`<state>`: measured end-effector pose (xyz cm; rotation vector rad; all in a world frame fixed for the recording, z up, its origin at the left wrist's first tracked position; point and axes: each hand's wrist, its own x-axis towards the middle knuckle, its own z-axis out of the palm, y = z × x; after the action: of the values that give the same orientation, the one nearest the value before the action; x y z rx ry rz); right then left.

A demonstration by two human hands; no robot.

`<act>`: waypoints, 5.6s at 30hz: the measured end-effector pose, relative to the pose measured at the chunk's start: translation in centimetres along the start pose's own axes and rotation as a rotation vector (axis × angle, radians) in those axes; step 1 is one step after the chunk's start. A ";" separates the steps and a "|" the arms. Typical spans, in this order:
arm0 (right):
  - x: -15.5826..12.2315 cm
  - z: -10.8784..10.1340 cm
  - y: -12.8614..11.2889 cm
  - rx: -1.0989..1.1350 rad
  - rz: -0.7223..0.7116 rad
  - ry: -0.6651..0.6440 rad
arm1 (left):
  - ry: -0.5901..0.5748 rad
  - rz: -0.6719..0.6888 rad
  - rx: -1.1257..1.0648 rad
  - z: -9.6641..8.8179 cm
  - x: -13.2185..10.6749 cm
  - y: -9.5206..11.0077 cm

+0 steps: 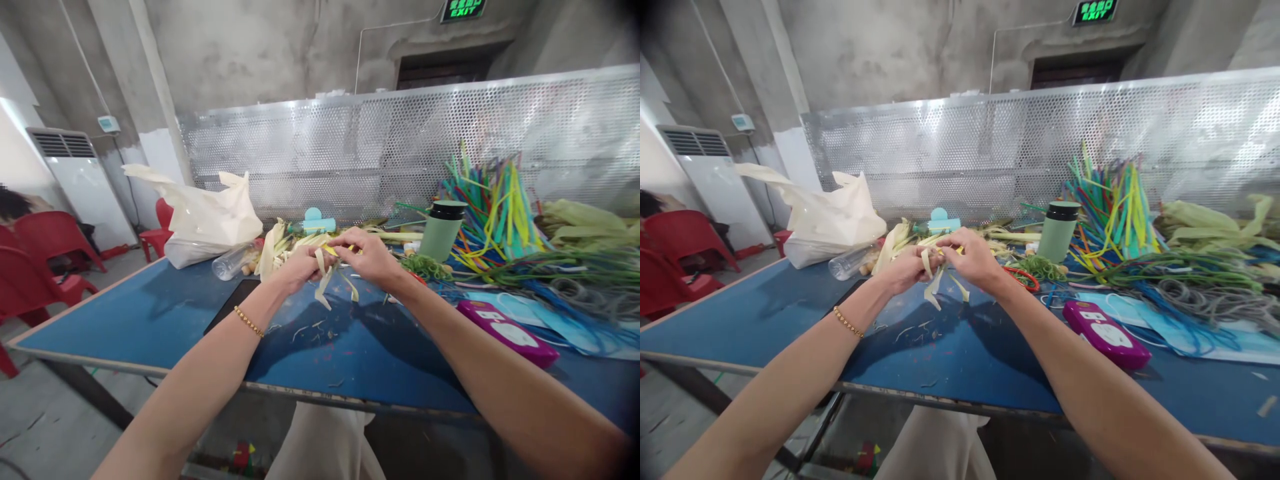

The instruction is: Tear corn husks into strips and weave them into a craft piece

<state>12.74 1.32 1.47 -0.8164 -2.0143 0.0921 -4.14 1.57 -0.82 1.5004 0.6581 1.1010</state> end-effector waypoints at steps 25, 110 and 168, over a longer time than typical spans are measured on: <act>-0.4 1.1 -0.2 0.319 0.217 -0.049 | -0.077 -0.064 0.027 0.9 -0.3 -1.0; -0.1 -1.8 0.7 0.116 0.258 -0.434 | -0.150 -0.057 0.098 -1.0 -0.2 0.1; -0.8 0.9 -2.0 0.279 0.540 -0.083 | 0.328 0.048 -0.339 0.3 0.7 -0.6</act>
<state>11.30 -0.46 1.12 -1.1635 -1.7524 0.7080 -3.49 2.22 -1.18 1.0602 0.6225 1.4344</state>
